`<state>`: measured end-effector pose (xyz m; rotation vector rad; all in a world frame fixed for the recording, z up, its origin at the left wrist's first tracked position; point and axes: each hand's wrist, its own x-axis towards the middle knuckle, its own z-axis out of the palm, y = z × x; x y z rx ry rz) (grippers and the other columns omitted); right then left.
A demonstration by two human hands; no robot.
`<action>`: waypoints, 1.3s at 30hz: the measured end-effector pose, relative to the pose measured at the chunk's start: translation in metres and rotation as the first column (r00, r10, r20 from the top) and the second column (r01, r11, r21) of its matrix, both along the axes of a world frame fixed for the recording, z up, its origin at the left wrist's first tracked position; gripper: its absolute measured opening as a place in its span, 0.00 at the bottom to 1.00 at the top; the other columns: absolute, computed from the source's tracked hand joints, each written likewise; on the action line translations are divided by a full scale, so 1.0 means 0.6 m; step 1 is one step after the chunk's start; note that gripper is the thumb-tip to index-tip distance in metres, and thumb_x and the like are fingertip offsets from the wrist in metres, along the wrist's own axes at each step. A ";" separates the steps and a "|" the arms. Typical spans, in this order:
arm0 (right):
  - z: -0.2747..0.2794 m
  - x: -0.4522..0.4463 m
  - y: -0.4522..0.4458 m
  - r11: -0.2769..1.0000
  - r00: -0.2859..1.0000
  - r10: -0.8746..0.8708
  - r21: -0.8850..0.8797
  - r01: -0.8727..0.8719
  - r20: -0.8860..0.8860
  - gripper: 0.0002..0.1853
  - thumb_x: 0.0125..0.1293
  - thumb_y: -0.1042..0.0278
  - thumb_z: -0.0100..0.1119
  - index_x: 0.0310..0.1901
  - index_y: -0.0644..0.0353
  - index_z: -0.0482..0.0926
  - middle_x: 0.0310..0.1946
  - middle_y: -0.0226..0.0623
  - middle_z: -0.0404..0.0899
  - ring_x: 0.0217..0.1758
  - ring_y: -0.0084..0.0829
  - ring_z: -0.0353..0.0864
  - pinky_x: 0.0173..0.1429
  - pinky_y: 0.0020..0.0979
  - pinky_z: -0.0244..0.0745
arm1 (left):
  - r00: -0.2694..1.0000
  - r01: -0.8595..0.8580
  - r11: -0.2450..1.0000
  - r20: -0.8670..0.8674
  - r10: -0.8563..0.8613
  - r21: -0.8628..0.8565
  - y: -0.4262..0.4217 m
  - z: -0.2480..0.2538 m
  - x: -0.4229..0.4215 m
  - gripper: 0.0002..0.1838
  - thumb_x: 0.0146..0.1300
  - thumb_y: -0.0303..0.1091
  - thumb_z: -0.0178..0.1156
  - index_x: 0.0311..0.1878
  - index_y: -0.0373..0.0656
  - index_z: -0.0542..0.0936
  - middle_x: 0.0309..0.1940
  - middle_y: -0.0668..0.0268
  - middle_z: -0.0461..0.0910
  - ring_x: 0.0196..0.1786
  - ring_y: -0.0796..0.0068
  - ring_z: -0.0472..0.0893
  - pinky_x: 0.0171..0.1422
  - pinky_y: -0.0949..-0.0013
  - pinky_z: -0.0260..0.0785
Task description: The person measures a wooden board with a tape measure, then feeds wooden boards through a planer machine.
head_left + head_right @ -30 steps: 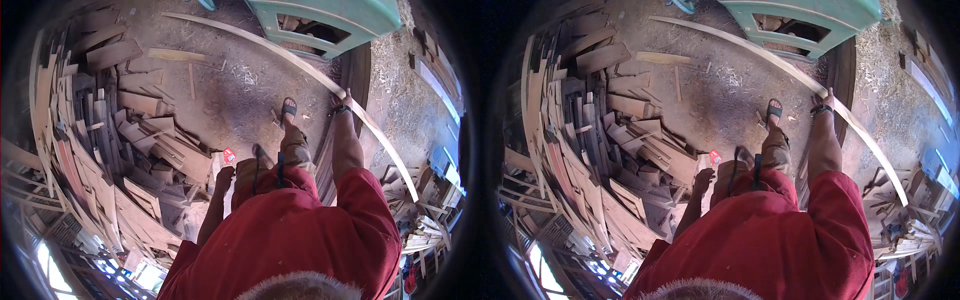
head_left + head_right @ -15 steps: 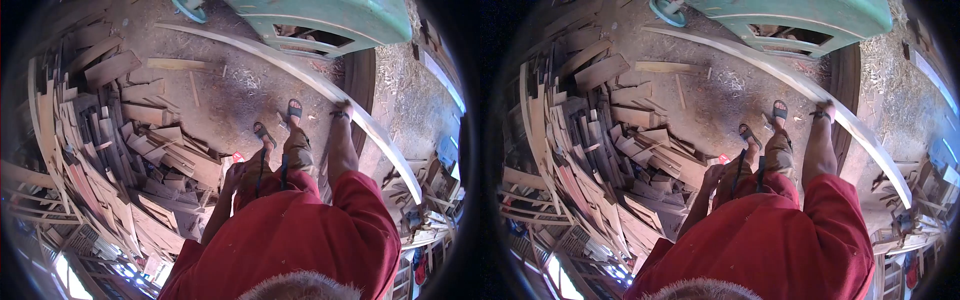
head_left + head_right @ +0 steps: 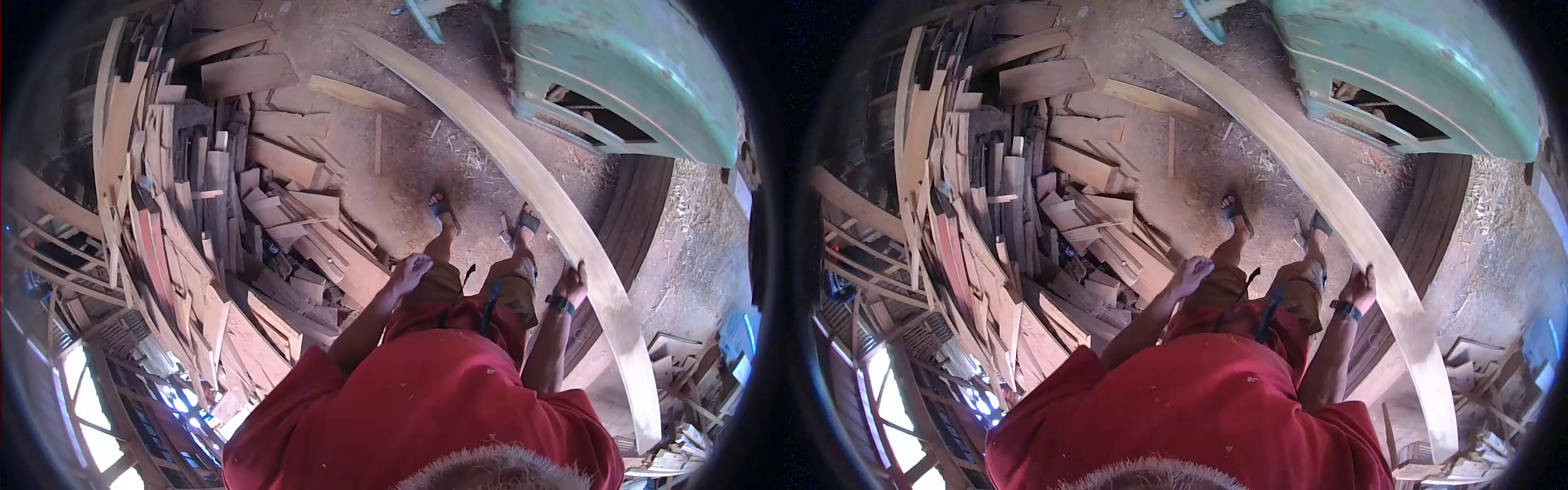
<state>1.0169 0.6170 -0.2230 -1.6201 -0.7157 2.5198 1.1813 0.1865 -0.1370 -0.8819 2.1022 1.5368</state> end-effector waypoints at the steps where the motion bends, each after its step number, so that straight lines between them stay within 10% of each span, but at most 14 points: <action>1: 0.031 0.005 -0.010 1.000 0.999 0.021 0.016 -0.021 -0.030 0.14 0.64 0.75 0.61 0.50 0.71 0.78 0.37 0.41 0.83 0.42 0.35 0.81 0.65 0.43 0.74 | 1.000 0.010 0.998 -0.023 -0.009 0.055 -0.013 -0.015 -0.012 0.11 0.68 0.37 0.61 0.47 0.41 0.79 0.41 0.58 0.83 0.46 0.67 0.83 0.52 0.65 0.75; 5: 0.192 -0.002 -0.088 0.985 0.974 0.102 0.154 -0.071 -0.204 0.14 0.61 0.77 0.62 0.49 0.69 0.78 0.45 0.46 0.84 0.51 0.36 0.83 0.64 0.41 0.76 | 0.876 0.378 0.905 -0.240 -0.418 -0.197 -0.093 -0.059 -0.077 0.11 0.71 0.37 0.56 0.49 0.42 0.79 0.38 0.59 0.83 0.43 0.67 0.82 0.50 0.63 0.75; 14: 0.490 -0.028 -0.251 0.823 0.799 0.444 0.538 -0.183 -0.407 0.25 0.60 0.76 0.65 0.60 0.69 0.71 0.54 0.45 0.78 0.58 0.36 0.78 0.67 0.37 0.72 | 0.908 -0.008 0.971 -0.406 0.107 0.239 -0.255 0.110 -0.342 0.18 0.65 0.32 0.64 0.54 0.35 0.74 0.48 0.61 0.81 0.53 0.75 0.80 0.57 0.70 0.72; 18: 0.575 -0.059 -0.307 0.768 0.741 0.479 0.634 -0.094 -0.470 0.34 0.60 0.68 0.67 0.66 0.67 0.65 0.62 0.46 0.72 0.64 0.39 0.73 0.72 0.45 0.64 | 0.603 0.082 0.957 -0.751 -0.269 -0.277 -0.322 0.269 -0.479 0.31 0.54 0.37 0.73 0.60 0.41 0.72 0.58 0.56 0.75 0.62 0.61 0.75 0.67 0.62 0.67; 23: 0.656 -0.156 -0.357 0.743 0.586 0.488 0.660 0.110 -0.647 0.32 0.61 0.57 0.67 0.64 0.62 0.70 0.63 0.45 0.72 0.68 0.42 0.68 0.75 0.52 0.55 | 0.305 0.107 0.878 -0.825 -0.475 -0.466 -0.368 0.419 -0.632 0.44 0.41 0.47 0.79 0.62 0.44 0.70 0.63 0.56 0.71 0.65 0.54 0.71 0.69 0.55 0.65; 27: 0.743 -0.271 -0.426 0.745 0.445 0.462 0.608 0.274 -0.767 0.32 0.58 0.54 0.69 0.61 0.61 0.73 0.63 0.45 0.72 0.68 0.45 0.67 0.75 0.55 0.54 | 0.339 0.386 0.819 -0.760 -0.554 -0.425 -0.406 0.436 -0.740 0.43 0.42 0.54 0.78 0.60 0.45 0.73 0.54 0.56 0.79 0.58 0.55 0.77 0.65 0.57 0.69; 31: 0.830 -0.404 -0.513 0.777 0.405 0.344 0.499 0.384 -0.847 0.25 0.56 0.58 0.70 0.54 0.61 0.79 0.60 0.46 0.74 0.66 0.47 0.69 0.73 0.58 0.55 | 0.322 0.270 0.822 -0.758 -0.567 -0.501 -0.434 0.455 -0.840 0.42 0.40 0.74 0.69 0.41 0.41 0.81 0.36 0.55 0.84 0.41 0.55 0.85 0.48 0.57 0.77; 39: 0.985 -0.614 -0.671 0.666 0.402 0.348 0.525 0.529 -0.847 0.22 0.67 0.53 0.60 0.55 0.59 0.79 0.59 0.44 0.76 0.64 0.42 0.73 0.70 0.52 0.62 | 0.355 0.183 0.876 -0.801 -0.482 -0.446 -0.481 0.511 -1.018 0.44 0.42 0.79 0.63 0.33 0.37 0.79 0.24 0.59 0.81 0.30 0.67 0.82 0.35 0.64 0.72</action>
